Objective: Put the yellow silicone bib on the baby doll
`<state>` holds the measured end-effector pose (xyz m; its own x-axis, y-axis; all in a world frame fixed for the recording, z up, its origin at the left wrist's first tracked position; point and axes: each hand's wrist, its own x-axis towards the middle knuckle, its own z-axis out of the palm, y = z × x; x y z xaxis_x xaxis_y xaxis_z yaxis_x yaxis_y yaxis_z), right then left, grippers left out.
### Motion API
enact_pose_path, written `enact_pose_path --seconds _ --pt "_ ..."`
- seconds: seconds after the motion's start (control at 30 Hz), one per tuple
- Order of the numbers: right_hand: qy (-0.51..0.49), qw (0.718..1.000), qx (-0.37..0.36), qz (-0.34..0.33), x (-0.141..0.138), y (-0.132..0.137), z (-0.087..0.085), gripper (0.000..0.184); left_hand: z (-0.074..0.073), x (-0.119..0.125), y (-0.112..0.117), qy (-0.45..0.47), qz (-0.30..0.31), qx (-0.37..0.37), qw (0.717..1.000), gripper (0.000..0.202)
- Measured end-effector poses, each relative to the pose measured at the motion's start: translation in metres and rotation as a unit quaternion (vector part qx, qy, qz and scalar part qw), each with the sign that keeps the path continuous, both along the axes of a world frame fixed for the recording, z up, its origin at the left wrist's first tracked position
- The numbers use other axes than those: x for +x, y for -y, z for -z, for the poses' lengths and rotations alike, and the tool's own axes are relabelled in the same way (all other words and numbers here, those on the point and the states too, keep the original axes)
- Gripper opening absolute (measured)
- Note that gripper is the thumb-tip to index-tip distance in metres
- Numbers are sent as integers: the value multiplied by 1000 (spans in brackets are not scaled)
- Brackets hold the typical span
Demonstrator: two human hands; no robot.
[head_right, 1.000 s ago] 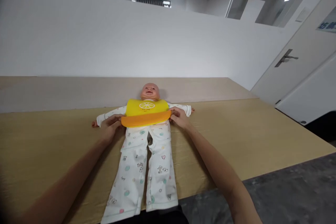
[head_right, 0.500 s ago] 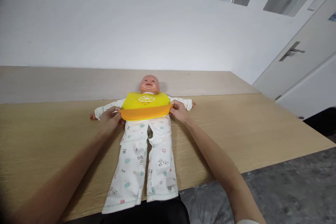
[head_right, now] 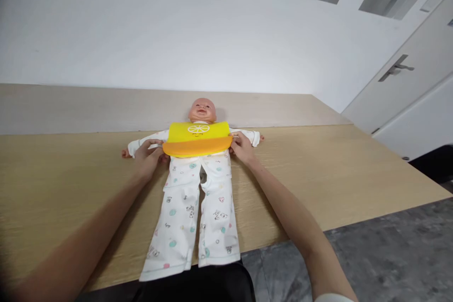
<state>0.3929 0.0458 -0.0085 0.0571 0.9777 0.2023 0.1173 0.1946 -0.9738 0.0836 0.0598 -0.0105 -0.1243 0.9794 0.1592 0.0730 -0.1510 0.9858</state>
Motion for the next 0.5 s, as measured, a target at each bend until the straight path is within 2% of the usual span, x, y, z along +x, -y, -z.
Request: enact_pose_path --seconds 0.1,0.2,0.27,0.37,0.43,0.5 --pt "44 998 20 43 7 -3 5 26 2 -2 -4 -24 -27 -10 999 12" --pt "108 986 49 121 26 -10 5 19 3 -5 -8 -86 -52 9 995 6" --pt "166 965 81 184 46 -13 1 19 3 -8 -9 -144 -74 39 986 7" --pt "249 917 114 291 79 -13 -6 21 -3 -21 -11 -225 -148 96 958 9" --pt "274 890 86 353 98 -10 -8 23 -8 -37 -11 -259 -211 110 936 12" --pt "287 882 26 373 112 -7 -7 24 -11 -57 -12 -295 -268 92 913 16"
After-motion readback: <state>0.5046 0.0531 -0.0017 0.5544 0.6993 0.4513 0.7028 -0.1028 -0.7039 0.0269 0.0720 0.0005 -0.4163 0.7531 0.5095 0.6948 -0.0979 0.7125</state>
